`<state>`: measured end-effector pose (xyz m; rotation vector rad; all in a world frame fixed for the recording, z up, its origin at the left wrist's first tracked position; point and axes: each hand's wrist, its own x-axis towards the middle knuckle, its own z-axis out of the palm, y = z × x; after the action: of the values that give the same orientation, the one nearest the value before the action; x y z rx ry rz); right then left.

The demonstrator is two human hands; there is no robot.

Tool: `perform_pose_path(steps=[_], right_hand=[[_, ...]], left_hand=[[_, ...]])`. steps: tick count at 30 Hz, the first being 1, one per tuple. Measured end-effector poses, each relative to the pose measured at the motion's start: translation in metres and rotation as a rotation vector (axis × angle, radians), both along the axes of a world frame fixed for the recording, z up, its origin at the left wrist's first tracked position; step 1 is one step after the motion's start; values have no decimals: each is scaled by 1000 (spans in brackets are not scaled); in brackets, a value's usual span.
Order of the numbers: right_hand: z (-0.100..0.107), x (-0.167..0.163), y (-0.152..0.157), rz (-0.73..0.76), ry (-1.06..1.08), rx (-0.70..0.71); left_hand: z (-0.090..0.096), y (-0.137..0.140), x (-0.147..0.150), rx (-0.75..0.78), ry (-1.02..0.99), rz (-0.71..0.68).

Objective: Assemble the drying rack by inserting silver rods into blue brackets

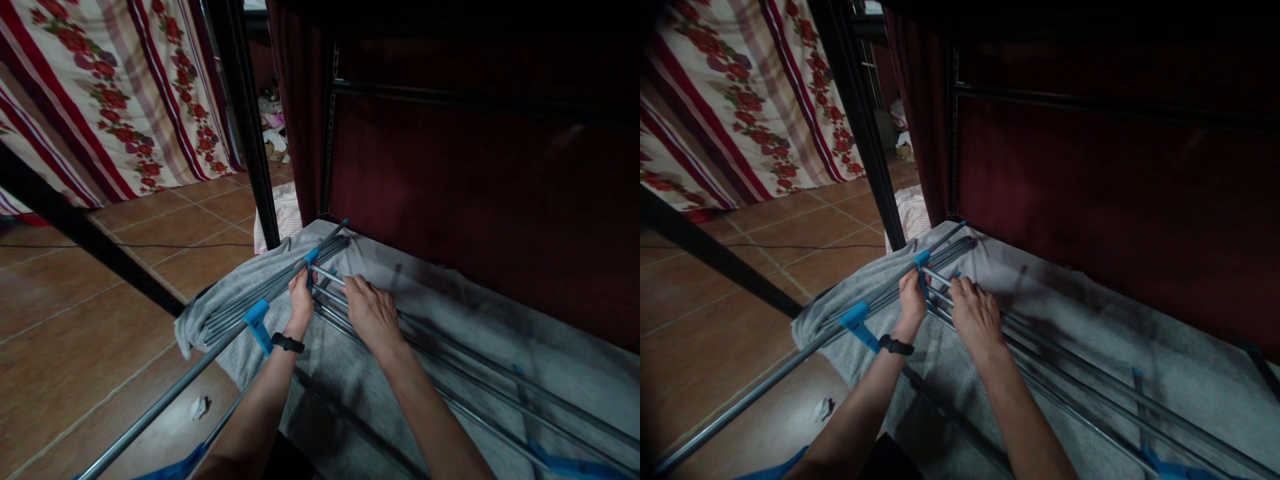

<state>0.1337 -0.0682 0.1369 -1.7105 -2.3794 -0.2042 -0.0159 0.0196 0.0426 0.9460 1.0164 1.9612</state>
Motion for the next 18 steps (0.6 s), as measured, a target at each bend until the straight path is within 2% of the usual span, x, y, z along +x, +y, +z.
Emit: perform_pose_path(steps=[8, 15, 18], right_hand=[[4, -1, 0, -7, 12, -44], [9, -1, 4, 7, 79, -81], [10, -2, 6, 5, 121, -95]], left_hand=[[5, -4, 1, 9, -16, -10], [-2, 6, 0, 25, -24, 32], [1, 7, -3, -2, -16, 40]])
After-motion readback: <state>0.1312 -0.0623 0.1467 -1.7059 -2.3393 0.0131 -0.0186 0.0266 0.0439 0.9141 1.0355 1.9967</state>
